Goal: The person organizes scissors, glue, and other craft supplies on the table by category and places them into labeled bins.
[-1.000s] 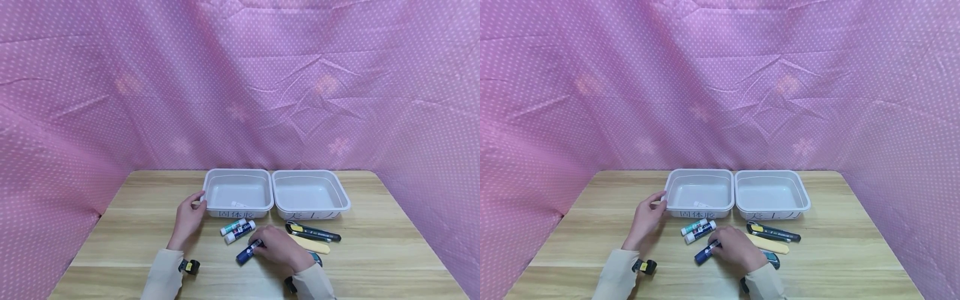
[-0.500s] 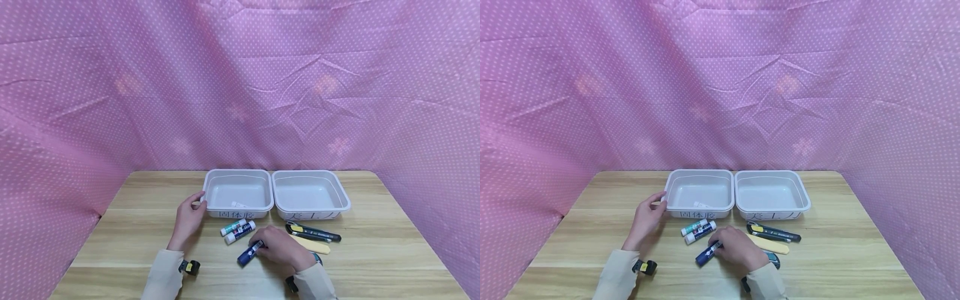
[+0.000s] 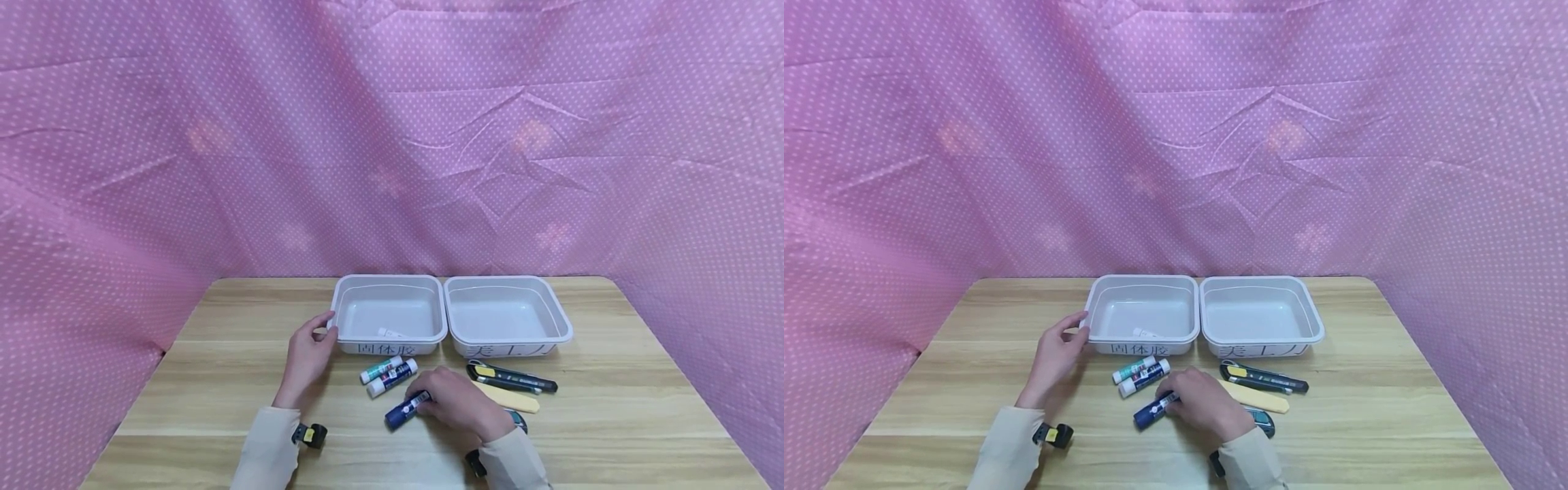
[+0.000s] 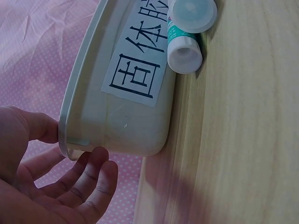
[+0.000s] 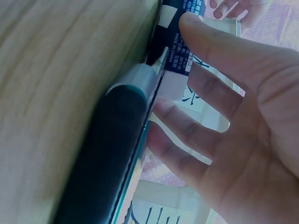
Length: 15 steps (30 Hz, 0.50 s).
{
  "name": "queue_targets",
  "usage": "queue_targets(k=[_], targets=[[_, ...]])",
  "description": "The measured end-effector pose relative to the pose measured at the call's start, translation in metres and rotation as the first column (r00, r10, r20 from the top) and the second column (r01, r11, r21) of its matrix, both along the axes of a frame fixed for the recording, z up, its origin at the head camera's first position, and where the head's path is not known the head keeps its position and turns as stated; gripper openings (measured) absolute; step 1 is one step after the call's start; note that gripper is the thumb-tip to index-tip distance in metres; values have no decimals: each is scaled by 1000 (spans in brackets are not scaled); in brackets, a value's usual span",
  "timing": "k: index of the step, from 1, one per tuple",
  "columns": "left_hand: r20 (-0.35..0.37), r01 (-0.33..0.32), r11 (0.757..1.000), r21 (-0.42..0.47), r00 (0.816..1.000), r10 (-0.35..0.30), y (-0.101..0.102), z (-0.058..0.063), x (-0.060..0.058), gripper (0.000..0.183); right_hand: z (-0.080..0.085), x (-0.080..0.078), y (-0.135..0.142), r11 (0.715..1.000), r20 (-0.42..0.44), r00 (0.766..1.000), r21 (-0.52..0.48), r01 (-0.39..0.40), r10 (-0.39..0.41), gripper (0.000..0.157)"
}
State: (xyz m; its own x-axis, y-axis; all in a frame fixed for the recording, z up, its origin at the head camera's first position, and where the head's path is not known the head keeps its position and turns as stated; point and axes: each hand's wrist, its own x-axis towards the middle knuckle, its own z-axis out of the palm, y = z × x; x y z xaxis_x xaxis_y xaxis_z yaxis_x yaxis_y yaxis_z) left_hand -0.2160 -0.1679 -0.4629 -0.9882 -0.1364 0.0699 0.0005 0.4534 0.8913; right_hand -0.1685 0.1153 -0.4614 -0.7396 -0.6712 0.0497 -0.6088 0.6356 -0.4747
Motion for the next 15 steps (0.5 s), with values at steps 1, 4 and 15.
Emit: queue_targets(k=[1,4,15], targets=[[1,1,1000,-2,1000,-1,0,0,0,43,0,0,0,1000,-6,1000,-1,-2,2,19],[-2,2,1000,-3,1000,-2,0,1,0,43,2,0,-1,1000,-36,999,-1,-2,2,19],[-29,1,1000,-2,1000,-1,-1,-4,-2,42,11,3,-1,999,-100,994,-16,46,-48,22]])
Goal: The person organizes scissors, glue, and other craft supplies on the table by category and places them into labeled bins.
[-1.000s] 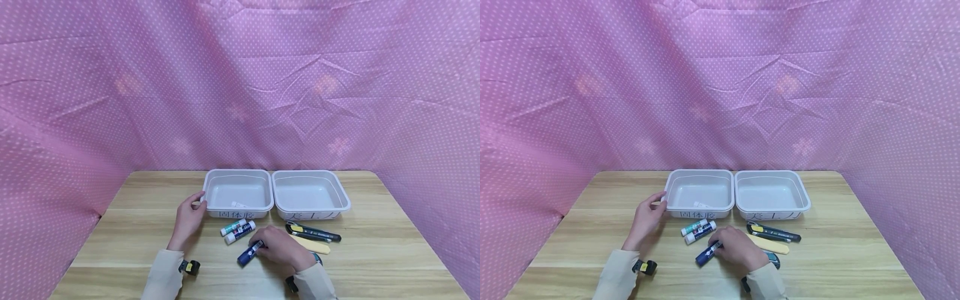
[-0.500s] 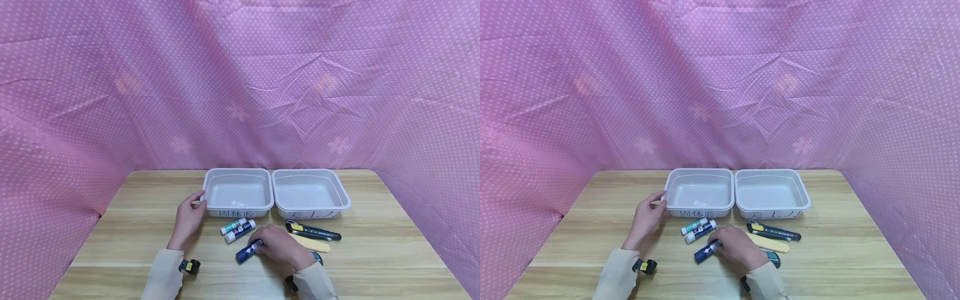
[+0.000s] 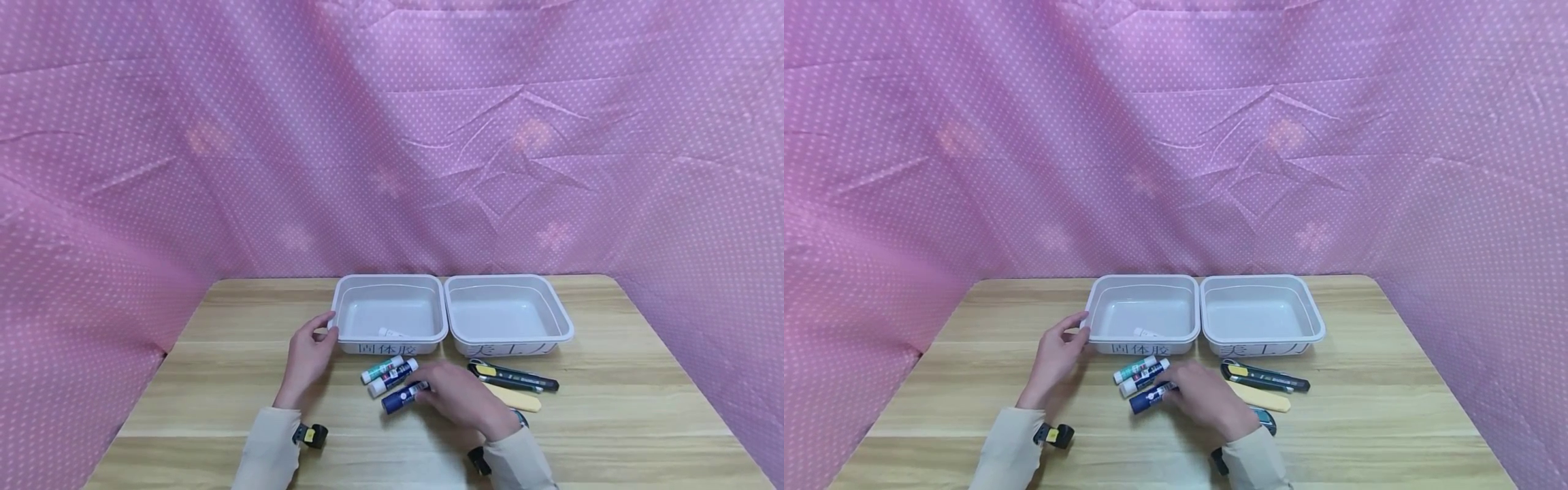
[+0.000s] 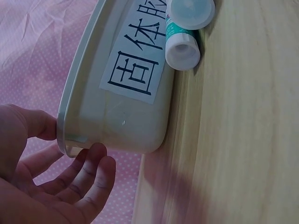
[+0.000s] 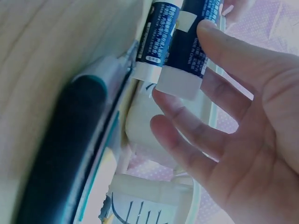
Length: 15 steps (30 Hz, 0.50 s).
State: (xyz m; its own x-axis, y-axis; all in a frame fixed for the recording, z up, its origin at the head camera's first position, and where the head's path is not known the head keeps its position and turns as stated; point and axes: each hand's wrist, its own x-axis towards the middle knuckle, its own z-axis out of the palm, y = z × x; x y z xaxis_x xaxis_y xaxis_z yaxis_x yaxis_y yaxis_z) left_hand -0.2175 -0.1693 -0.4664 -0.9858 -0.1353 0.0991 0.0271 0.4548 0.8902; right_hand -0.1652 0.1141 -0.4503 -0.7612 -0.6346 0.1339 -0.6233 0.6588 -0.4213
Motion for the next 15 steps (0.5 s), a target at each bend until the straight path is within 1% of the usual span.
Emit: queue_targets(k=[2,9,13,15], targets=[[-5,-2,1000,-4,1000,2,0,-1,-1,42,2,0,0,1000,-8,1000,4,6,-6,22],[11,10,1000,3,1000,-10,-1,-2,-2,43,7,-2,0,1000,-6,1000,-6,26,-26,24],[-4,5,1000,0,1000,-5,-1,-1,-2,42,9,-3,0,999,-49,998,-16,37,-38,26],[-10,6,1000,-3,1000,-6,-1,0,-2,42,11,-3,0,999,-86,995,-26,42,-44,27]])
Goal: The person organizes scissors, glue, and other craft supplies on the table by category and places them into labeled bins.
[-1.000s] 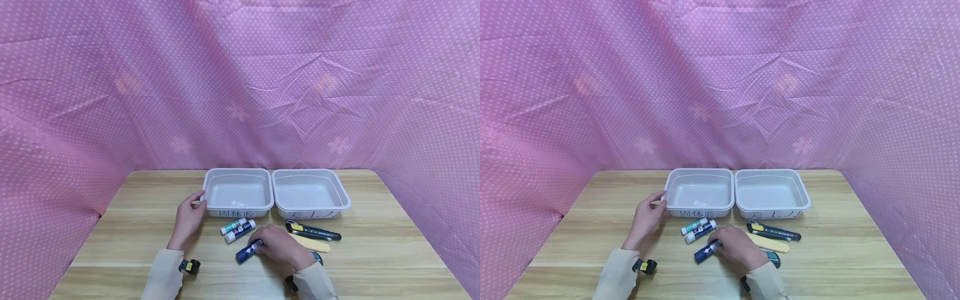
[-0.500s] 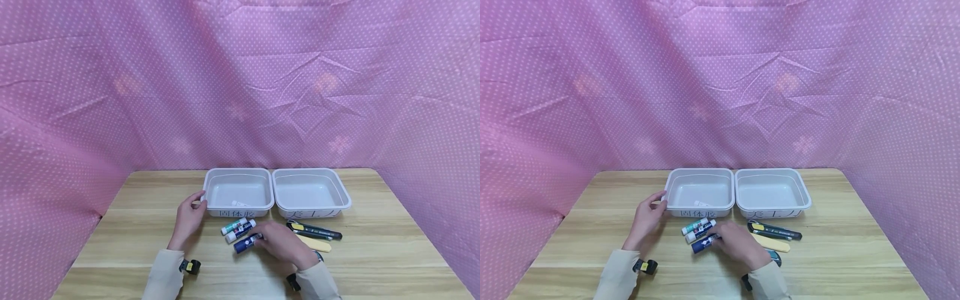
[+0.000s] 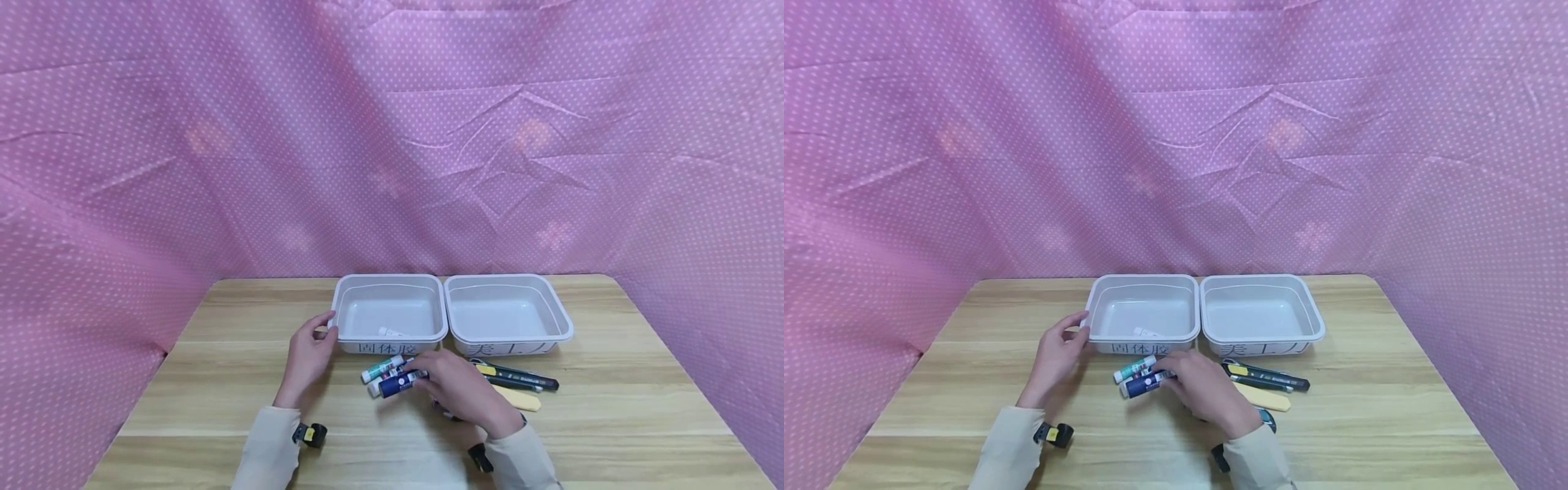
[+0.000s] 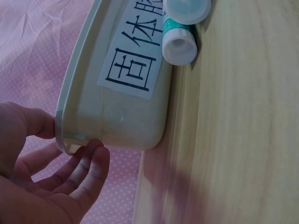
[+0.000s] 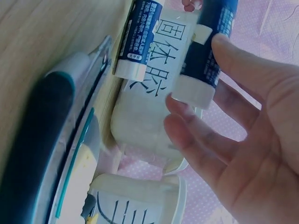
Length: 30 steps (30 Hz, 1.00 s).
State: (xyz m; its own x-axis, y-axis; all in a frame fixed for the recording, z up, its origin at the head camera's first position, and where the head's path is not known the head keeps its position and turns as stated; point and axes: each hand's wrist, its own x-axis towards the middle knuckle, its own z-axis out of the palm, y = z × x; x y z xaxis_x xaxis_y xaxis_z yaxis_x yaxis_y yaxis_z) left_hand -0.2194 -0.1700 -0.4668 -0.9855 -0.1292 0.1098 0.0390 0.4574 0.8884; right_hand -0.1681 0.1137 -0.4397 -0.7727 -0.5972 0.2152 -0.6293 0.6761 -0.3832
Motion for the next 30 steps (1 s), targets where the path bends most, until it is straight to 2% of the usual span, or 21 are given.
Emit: queue_targets(k=[5,11,17,30], targets=[[-13,0,1000,0,1000,0,-1,1,0,41,7,0,-4,998,-89,994,-23,55,-57,29],[-5,1,1000,11,1000,-1,-1,1,0,41,14,-2,-6,991,-140,981,-45,127,-132,30],[-11,2,1000,10,1000,-2,-1,1,1,41,23,-5,-4,989,-206,968,-51,137,-144,30],[2,4,1000,13,1000,-4,-2,0,-1,41,29,-19,-4,979,-230,953,-95,180,-197,28]])
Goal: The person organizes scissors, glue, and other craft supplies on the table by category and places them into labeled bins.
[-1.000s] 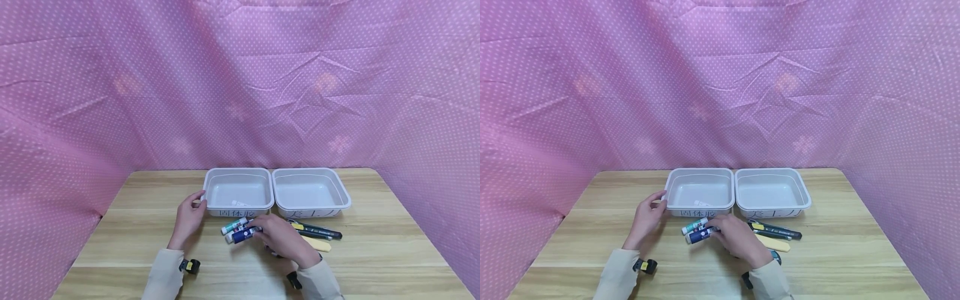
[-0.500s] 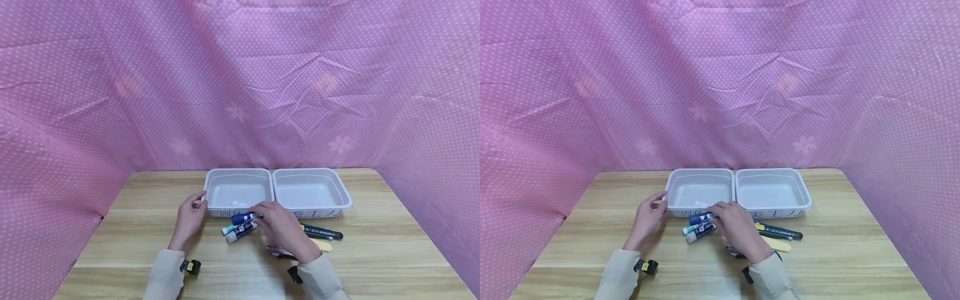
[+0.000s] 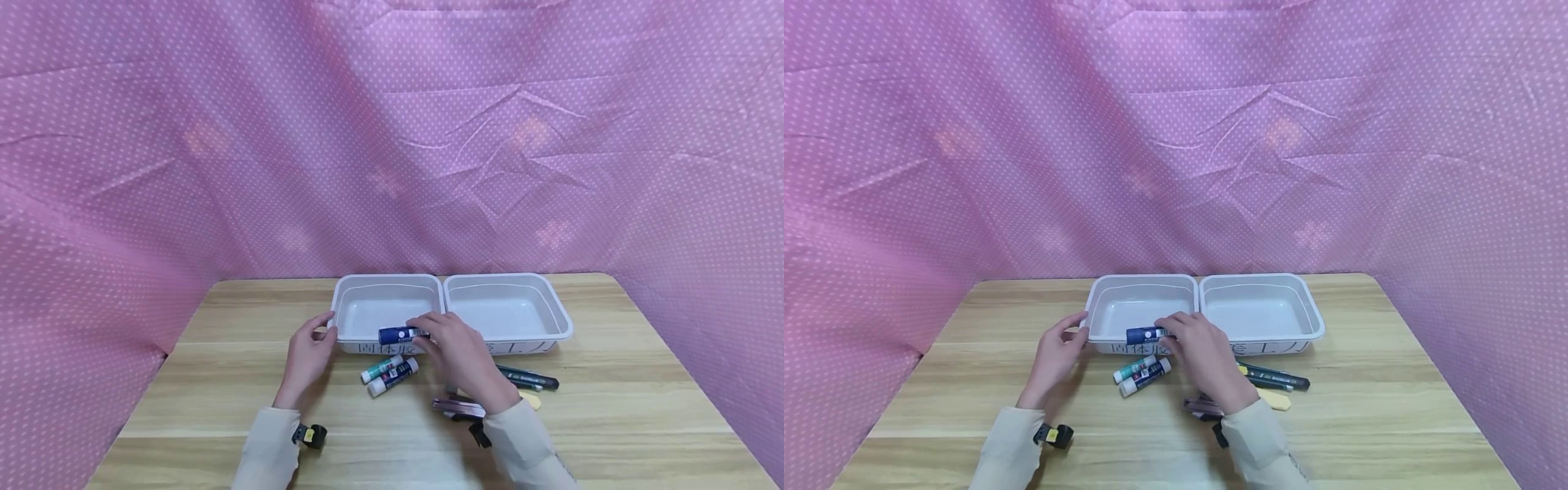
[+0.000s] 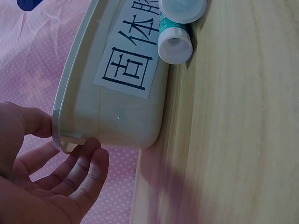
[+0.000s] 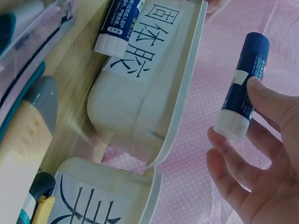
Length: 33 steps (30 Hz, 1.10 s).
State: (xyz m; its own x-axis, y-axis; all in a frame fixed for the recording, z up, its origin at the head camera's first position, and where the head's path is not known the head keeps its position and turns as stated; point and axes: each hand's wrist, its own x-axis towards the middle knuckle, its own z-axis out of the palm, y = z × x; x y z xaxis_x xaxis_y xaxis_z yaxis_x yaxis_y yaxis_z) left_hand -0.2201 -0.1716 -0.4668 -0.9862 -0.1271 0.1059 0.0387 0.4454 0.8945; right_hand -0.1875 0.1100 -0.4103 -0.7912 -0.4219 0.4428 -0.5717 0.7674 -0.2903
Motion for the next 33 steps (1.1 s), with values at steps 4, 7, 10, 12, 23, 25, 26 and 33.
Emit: queue_targets(k=[4,7,10,12,23,25,26,33], targets=[[8,-6,1000,2,1000,6,1,0,0,41,4,-5,0,1000,9,1000,-12,20,-20,28],[9,-10,1000,6,1000,10,1,1,0,41,7,-10,0,999,0,1000,-18,27,-27,27],[3,-6,1000,8,1000,6,1,2,1,41,11,-14,-1,999,-25,999,-25,22,-23,26],[0,-5,1000,10,1000,5,1,2,1,41,13,-16,-1,999,-36,999,-27,20,-21,25],[-15,-13,1000,13,1000,14,2,-1,1,41,15,-24,-8,996,9,997,-59,71,-71,28],[-12,-11,1000,13,1000,11,2,-2,0,41,13,-26,-9,994,17,996,-71,87,-86,29],[-9,-9,1000,14,1000,9,1,-2,0,42,12,-28,-9,993,20,996,-78,94,-92,29],[2,-3,1000,23,1000,3,1,-1,0,42,1,-36,-10,985,40,990,-98,141,-138,28]])
